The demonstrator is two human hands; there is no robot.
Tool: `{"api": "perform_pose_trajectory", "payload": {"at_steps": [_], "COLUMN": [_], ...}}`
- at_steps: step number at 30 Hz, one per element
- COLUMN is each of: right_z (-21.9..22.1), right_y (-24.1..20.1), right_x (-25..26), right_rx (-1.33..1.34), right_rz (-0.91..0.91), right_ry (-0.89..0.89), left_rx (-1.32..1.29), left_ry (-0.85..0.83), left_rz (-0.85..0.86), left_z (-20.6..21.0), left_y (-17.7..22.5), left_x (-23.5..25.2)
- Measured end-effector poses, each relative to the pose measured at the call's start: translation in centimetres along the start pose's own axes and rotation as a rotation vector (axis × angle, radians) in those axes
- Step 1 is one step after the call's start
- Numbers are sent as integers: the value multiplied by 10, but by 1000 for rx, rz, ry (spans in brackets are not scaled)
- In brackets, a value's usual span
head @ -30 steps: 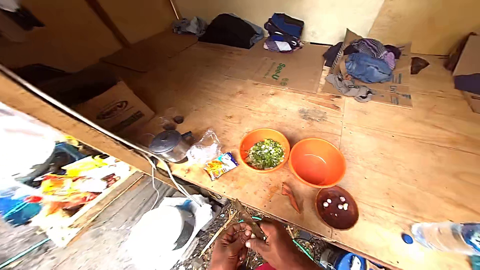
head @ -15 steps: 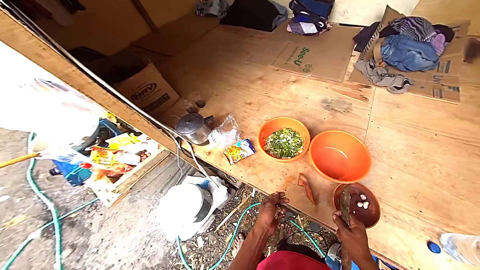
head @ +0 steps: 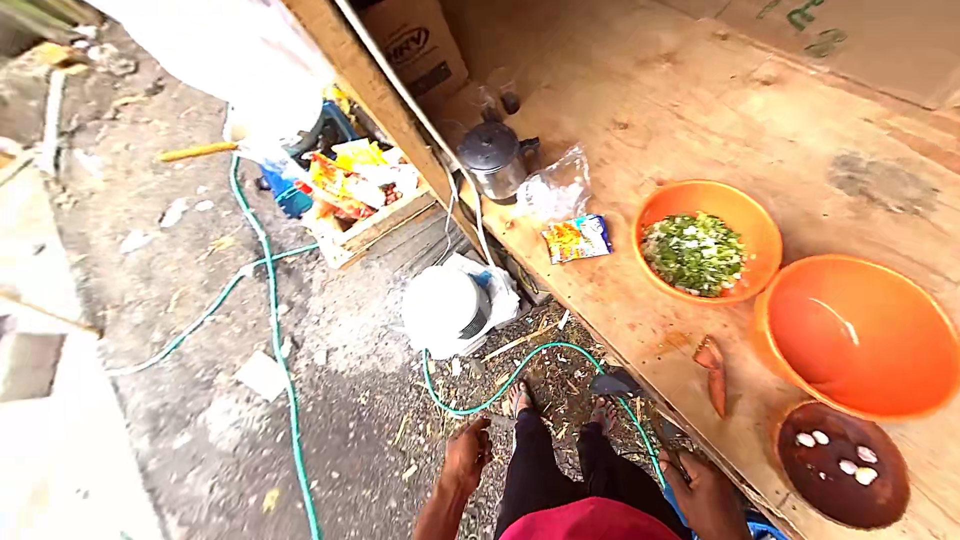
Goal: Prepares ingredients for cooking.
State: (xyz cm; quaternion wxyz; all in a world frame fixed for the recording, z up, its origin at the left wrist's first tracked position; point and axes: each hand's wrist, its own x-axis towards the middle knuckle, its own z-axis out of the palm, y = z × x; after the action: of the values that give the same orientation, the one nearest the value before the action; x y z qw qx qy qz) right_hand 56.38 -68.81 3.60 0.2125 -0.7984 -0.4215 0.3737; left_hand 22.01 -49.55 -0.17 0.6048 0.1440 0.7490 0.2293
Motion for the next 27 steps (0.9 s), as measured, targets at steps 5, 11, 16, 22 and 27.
{"api": "perform_pose_trajectory", "payload": {"at_steps": [5,11,16,22,27], "right_z": [12,30,34,35,36], "right_y": [-24,-58,-97,-137,-166], "right_x": [41,67,86,128,157], "right_rx": [-161,-215,-217,-241,-261], "right_rz": [-29,-103,-136,-142,-189], "right_ry": [-289,-325,-322,-198,-15], "left_rx": [83,354,450,293,-204], "left_ry": [56,-47,-125,-200,-362], "left_rz": [-10,17,-6,52,-11], "left_z": [-28,-43,-55,-79,-84], "left_y": [-30,-58,-31,13,62], "left_x": [9,38,53,74,65]}}
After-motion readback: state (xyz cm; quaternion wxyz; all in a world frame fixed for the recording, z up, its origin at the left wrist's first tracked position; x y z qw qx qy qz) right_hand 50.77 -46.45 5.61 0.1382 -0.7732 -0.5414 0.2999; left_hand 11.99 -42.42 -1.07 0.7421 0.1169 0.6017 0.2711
